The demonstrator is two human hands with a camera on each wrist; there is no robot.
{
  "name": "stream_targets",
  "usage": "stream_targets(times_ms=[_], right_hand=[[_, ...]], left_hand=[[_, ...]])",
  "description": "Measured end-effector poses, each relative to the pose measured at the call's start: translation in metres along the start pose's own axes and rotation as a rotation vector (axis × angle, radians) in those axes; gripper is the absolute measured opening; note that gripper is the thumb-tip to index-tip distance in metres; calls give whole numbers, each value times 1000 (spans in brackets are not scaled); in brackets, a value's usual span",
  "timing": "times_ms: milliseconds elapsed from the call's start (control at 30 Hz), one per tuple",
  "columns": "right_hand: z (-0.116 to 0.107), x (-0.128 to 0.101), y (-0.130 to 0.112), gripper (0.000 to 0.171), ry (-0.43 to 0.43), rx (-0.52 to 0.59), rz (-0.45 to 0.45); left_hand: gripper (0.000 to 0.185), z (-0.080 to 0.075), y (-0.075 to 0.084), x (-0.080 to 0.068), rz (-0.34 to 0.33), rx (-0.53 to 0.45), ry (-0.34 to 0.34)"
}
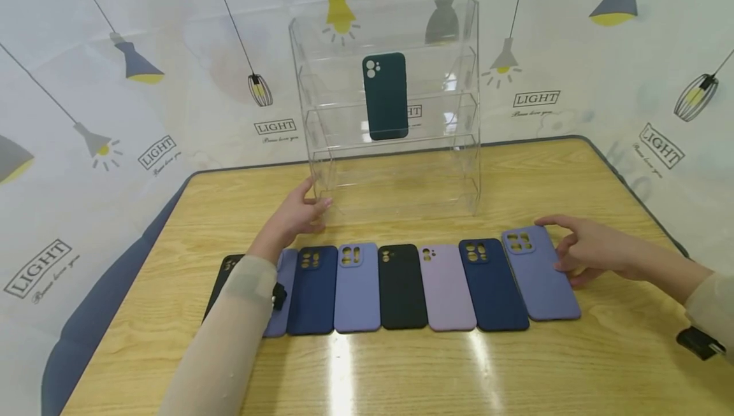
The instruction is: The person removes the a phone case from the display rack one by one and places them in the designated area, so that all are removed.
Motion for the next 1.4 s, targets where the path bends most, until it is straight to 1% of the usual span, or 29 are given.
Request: stream_targets(times_ms=[400,600,700,800,900,1033,1133,1233,1300,1400], right_hand=[[3,-5,-3,94,-28,-33,10],[3,-2,1,85,-44,-90,17],[1,-1,1,86,-46,-115,16],[-5,1,-5,88,-37,-146,8],[-15,1,-20,86,-22,-212,-21],[-31,0,-48,82,-14,-312,-77],[-41,2,-69,79,-29,-384,-97],[-48,6,-91,81,-71,-464,-107],[-52,10,-107,82,-90,-513,-117],[-58,17,-133,82,-99,-567,-131]], left_hand=[[80,1,3,0,5,-4,11],[80,2,3,-2,5,7,6],[80,3,3,-3,1,10,3],[79,3,3,-2,-1,7,3],[79,3,3,0,-2,3,7],[79,3,3,1,-3,1,11],[79,3,3,1,-2,1,7],[78,3,3,0,-3,-4,2],[78,3,4,-3,-9,-16,-2],[77,3,9,-11,-21,-34,-14]])
Point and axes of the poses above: each hand's wrist, its own x-axis towards the middle knuckle, its own z-axis out of the palm, y = z × x, the point moved 6 cm from there along x, towards the middle knuckle, and after that the axes turned 9 degrees about -z, right-handed, at the moved point
